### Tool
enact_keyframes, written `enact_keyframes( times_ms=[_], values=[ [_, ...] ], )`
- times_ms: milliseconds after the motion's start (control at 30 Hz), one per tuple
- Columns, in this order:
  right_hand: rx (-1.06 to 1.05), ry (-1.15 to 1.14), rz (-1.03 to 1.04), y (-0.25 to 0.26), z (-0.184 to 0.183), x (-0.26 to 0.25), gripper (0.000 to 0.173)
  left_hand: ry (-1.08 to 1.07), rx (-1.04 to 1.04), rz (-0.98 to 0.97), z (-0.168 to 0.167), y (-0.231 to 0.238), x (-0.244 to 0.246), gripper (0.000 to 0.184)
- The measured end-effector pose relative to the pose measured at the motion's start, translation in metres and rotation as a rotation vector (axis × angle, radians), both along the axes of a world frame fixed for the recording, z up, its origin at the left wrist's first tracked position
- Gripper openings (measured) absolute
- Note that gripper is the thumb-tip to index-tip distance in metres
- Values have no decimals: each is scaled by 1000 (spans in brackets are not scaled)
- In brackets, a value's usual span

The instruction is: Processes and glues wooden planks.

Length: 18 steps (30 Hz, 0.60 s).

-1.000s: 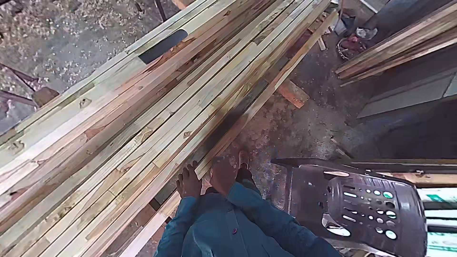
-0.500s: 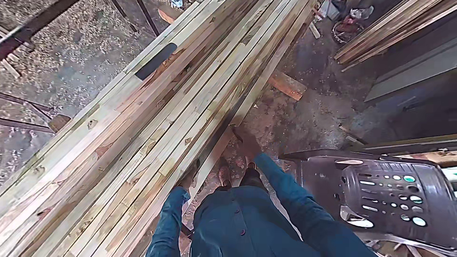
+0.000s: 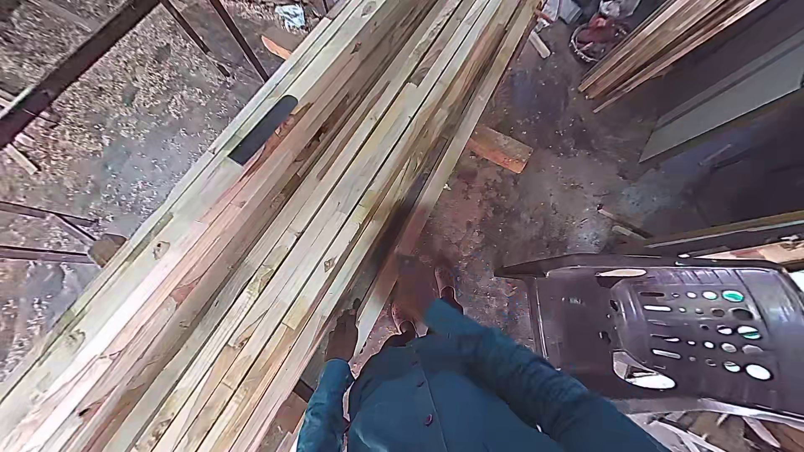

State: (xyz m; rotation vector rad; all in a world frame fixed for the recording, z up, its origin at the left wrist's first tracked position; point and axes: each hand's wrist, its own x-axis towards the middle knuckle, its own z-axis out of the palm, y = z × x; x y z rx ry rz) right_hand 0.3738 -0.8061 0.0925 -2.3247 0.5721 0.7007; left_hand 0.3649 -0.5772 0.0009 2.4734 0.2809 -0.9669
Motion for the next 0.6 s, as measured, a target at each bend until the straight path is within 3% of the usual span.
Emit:
enact_keyframes(
  times_ms=[100,133,200,267,400,467,533,600],
  values=[
    [27,135,205,35,11,-38,58,-74,53,-116,5,-5,0,72],
    [49,126,225,28,11,-42,51,-104,25,-137,2,-4,1,67],
    [84,22,174,-2,6,-34,52,-89,-146,-144,-14,8,13,56],
    [71,-139,69,-39,4,-14,56,107,-324,-209,-30,25,31,50],
    [-17,-398,-88,-79,-47,27,65,418,-583,100,-34,20,37,42],
    [-66,-386,-43,-60,-68,13,71,511,-569,133,-30,20,33,45],
    [-175,-237,94,-25,-65,-16,78,556,-549,176,-23,17,36,50],
    [-170,-108,139,-4,-50,-44,69,568,-554,180,-22,16,35,51]
  ],
)
